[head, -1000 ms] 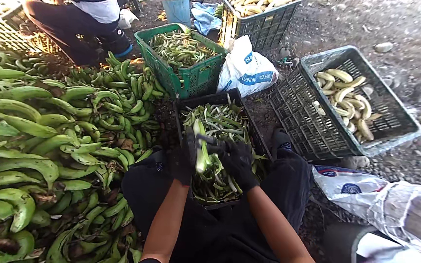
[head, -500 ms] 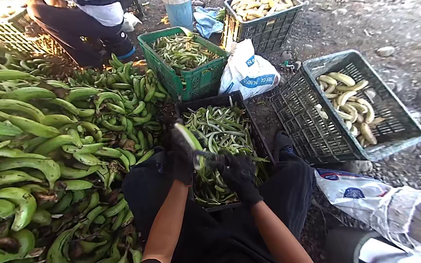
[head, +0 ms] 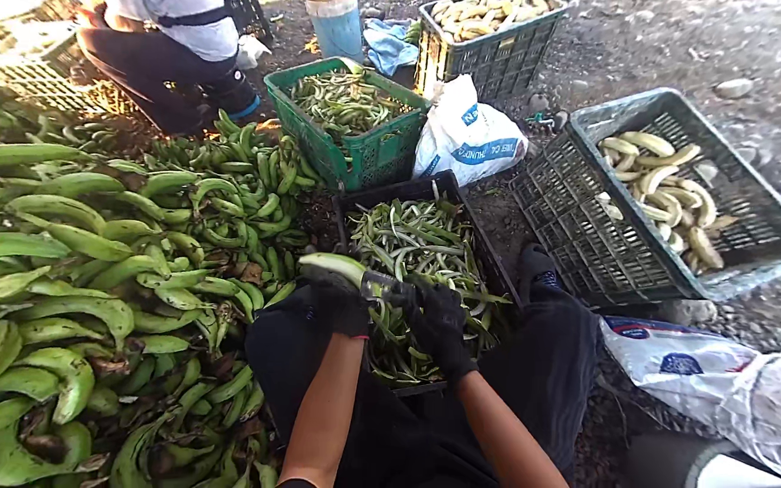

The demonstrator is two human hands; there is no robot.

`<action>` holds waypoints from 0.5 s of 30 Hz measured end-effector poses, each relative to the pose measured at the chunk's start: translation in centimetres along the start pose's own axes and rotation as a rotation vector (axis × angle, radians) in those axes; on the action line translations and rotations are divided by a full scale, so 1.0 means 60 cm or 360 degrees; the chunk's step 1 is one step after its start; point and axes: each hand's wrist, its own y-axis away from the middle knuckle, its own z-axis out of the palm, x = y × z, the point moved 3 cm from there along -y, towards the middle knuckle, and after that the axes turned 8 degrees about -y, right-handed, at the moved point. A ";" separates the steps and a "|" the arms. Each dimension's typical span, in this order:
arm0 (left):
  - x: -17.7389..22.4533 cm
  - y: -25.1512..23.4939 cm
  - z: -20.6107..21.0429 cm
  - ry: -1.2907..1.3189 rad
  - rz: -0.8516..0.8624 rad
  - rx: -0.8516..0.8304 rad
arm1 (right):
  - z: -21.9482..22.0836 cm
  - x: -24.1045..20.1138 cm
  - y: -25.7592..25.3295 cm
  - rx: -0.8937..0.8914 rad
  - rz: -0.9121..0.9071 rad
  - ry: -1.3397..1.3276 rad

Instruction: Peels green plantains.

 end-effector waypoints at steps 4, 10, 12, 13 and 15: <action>0.011 0.012 0.046 -0.0035 -0.0298 -0.0615 | -0.031 0.004 -0.026 -0.0044 -0.0003 0.0017; 0.034 0.034 0.058 -0.0878 -0.0131 -0.0795 | -0.039 0.012 -0.026 0.0083 -0.0074 0.0115; 0.038 0.054 0.074 -0.1194 -0.0166 -0.1070 | -0.047 0.018 -0.062 -0.0109 0.0119 0.0042; 0.041 0.069 0.081 -0.1360 -0.0160 -0.1193 | -0.050 0.027 -0.080 -0.0160 0.0172 -0.0024; 0.045 0.081 0.085 -0.1474 -0.0150 -0.1226 | -0.053 0.037 -0.099 -0.0180 0.0229 -0.0099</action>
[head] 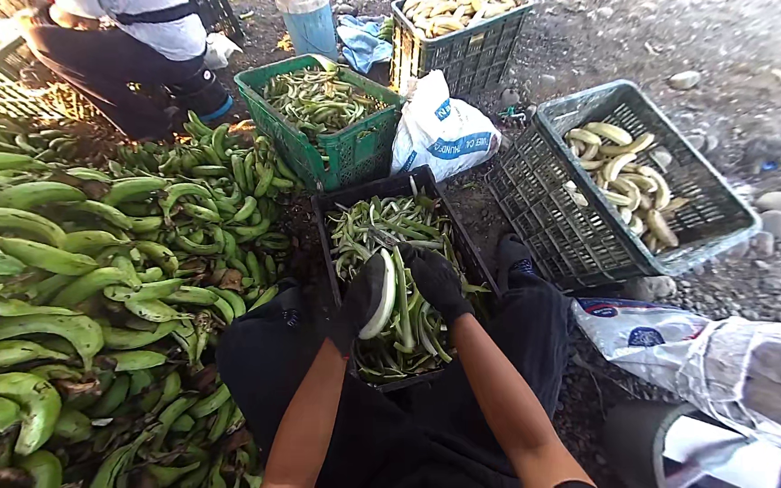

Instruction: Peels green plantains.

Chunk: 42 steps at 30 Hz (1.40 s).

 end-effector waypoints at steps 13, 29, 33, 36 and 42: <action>-0.076 -0.026 -0.032 0.1279 -0.0324 0.0848 | 0.048 -0.004 0.084 0.0332 -0.0436 0.0191; 0.007 -0.014 0.002 0.0502 -0.0020 0.0000 | 0.000 0.001 0.000 0.0048 -0.0072 -0.0080; -0.044 -0.029 -0.025 0.1229 -0.0165 0.0325 | 0.020 0.007 0.033 0.0094 -0.0338 0.0078; -0.077 -0.037 -0.034 0.1596 -0.0268 0.0258 | 0.039 0.030 0.069 0.0323 -0.0881 0.0225; -0.072 -0.031 -0.035 0.1571 -0.0427 0.0288 | 0.033 0.022 0.087 0.0320 -0.0831 0.0228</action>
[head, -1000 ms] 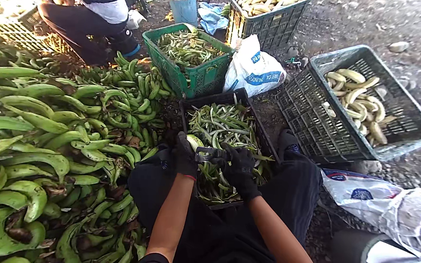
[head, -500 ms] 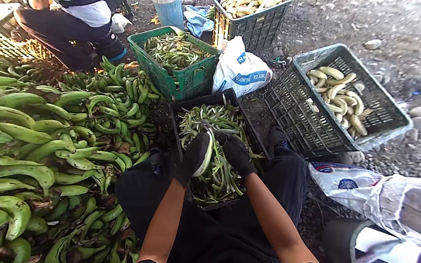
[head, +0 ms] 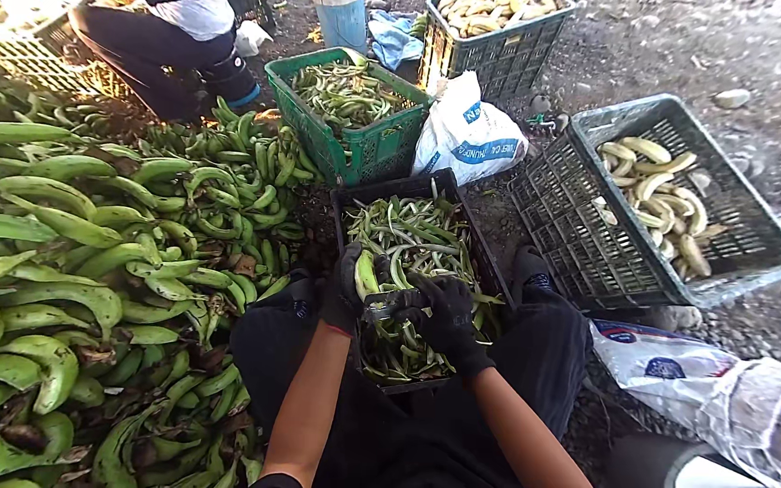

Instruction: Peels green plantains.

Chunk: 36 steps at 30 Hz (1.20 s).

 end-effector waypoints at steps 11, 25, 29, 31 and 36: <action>0.020 0.055 0.079 -0.1433 0.0433 -0.0227 | -0.004 0.011 -0.084 -0.0459 0.0739 -0.0570; 0.021 0.019 0.019 -0.0425 0.0250 -0.0210 | -0.020 -0.001 0.009 -0.0086 0.0025 0.0032; 0.020 0.028 0.042 -0.0975 0.0504 -0.0119 | -0.006 -0.008 -0.045 -0.0372 0.0630 -0.0144; 0.021 0.041 0.061 -0.1153 0.0486 -0.0068 | -0.003 -0.003 -0.070 -0.0393 0.0761 -0.0280; 0.031 0.024 0.029 -0.0816 0.0421 -0.0099 | -0.017 0.003 -0.075 -0.0256 0.0486 -0.0437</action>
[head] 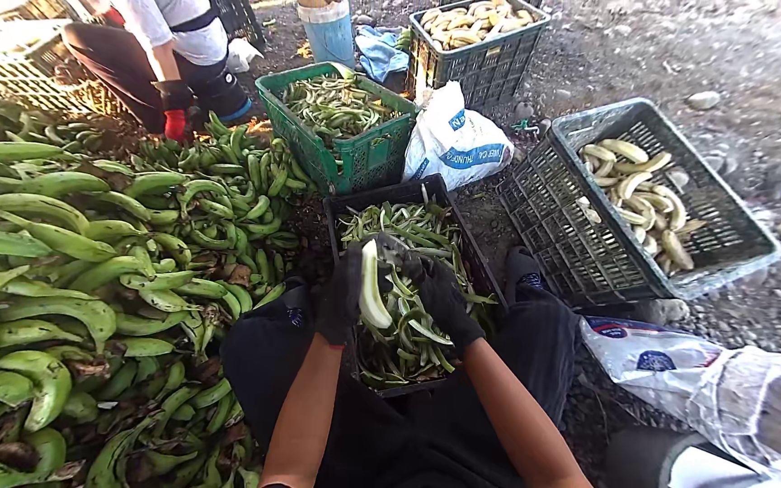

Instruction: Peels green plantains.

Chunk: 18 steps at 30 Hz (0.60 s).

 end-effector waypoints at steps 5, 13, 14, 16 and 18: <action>-0.012 -0.010 -0.027 0.0370 -0.0055 0.0108 | -0.011 0.018 0.055 -0.0105 -0.0533 0.0543; -0.011 -0.003 -0.001 -0.0752 0.0037 0.0110 | -0.001 0.027 -0.013 0.0167 0.0198 0.0006; -0.008 -0.005 -0.003 -0.0745 0.0056 0.0168 | -0.004 0.032 -0.008 0.0130 0.0147 -0.0013; -0.008 -0.007 -0.009 -0.0734 0.0111 0.0201 | -0.008 0.060 0.005 -0.0013 0.0108 0.0052; -0.021 -0.009 -0.023 -0.0968 0.0157 0.0209 | -0.018 0.100 0.021 -0.0091 0.0160 0.0075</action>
